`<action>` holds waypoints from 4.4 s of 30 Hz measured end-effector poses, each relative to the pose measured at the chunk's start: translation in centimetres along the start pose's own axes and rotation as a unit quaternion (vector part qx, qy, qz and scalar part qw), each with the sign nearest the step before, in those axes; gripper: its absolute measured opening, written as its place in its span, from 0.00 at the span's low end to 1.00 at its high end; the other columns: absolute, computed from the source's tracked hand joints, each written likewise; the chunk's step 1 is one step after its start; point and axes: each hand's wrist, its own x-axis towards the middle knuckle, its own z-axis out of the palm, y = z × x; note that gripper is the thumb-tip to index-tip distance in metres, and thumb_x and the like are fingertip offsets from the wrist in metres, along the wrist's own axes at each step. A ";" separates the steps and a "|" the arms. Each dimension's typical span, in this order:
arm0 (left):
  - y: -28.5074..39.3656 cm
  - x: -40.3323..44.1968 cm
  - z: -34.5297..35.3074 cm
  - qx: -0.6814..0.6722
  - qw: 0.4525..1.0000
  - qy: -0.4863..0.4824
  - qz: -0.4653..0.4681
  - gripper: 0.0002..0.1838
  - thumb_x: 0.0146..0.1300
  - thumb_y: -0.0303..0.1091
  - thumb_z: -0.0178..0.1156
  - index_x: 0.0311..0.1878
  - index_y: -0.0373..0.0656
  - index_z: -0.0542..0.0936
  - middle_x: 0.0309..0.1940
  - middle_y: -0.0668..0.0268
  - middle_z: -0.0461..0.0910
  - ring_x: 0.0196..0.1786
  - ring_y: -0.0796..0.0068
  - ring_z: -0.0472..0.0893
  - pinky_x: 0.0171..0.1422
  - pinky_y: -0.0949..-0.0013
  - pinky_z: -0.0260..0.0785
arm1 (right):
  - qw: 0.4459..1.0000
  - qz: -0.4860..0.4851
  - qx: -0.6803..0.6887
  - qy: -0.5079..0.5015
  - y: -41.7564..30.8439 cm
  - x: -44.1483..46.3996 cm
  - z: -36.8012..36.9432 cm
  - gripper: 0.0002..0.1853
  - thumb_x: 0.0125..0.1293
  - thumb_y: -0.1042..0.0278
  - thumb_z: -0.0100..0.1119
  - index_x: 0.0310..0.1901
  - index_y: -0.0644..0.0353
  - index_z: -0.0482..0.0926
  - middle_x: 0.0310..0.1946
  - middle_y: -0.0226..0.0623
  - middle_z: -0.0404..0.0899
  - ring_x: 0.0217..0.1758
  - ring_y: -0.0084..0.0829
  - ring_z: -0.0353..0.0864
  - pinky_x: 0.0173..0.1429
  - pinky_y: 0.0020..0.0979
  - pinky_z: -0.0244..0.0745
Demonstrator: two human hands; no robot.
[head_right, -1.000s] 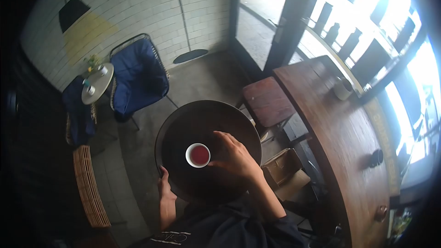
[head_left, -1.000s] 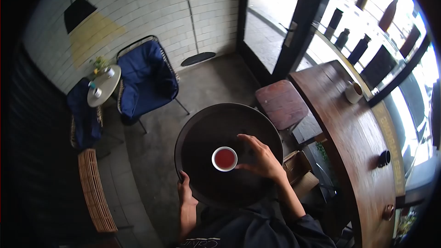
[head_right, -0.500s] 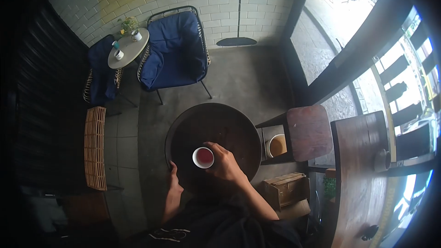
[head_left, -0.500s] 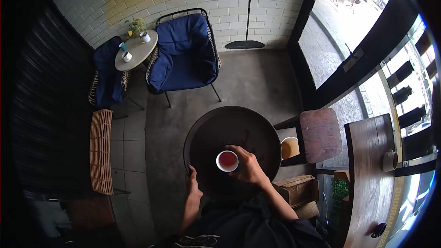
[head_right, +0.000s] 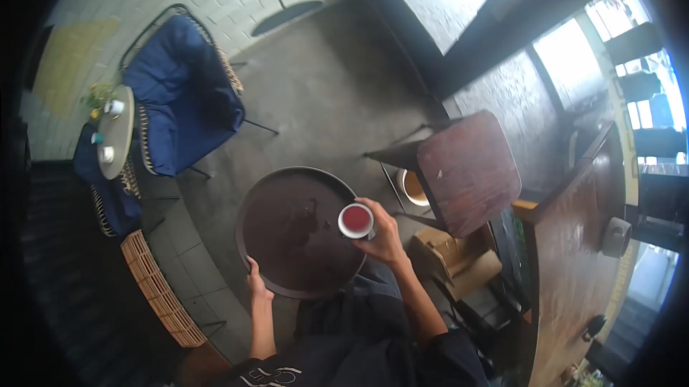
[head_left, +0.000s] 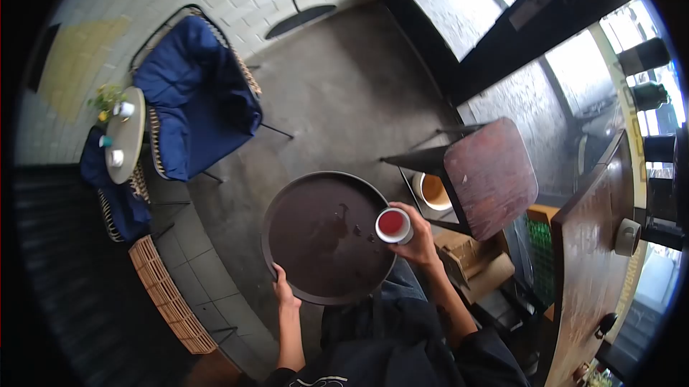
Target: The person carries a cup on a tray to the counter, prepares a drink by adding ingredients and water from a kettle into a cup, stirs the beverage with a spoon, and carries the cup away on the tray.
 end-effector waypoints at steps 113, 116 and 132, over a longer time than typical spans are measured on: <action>33.4 11.5 -35.0 -0.559 0.756 0.278 0.196 0.44 0.75 0.59 0.59 0.76 0.29 0.61 0.72 0.49 0.71 0.70 0.49 0.76 0.72 0.48 0.75 | 0.857 -0.148 0.048 -0.491 -36.2 25.6 75.8 0.20 0.83 0.56 0.52 0.51 0.69 0.79 0.38 0.30 0.79 0.44 0.19 0.71 0.49 0.27 0.70; 35.7 15.4 -38.1 -0.543 0.767 0.254 0.229 0.43 0.75 0.58 0.58 0.76 0.29 0.61 0.72 0.49 0.71 0.70 0.49 0.76 0.72 0.47 0.75 | 0.869 -0.149 0.050 -0.469 -36.7 27.3 79.8 0.20 0.83 0.55 0.52 0.51 0.69 0.79 0.37 0.30 0.79 0.44 0.20 0.71 0.49 0.27 0.70; 47.4 22.8 -60.7 -0.520 0.786 0.219 0.251 0.37 0.79 0.55 0.54 0.76 0.32 0.63 0.70 0.51 0.73 0.70 0.52 0.76 0.72 0.47 0.75 | 0.871 -0.140 0.091 -0.462 -51.0 21.3 99.8 0.21 0.83 0.53 0.50 0.51 0.70 0.76 0.36 0.37 0.77 0.44 0.25 0.71 0.51 0.32 0.72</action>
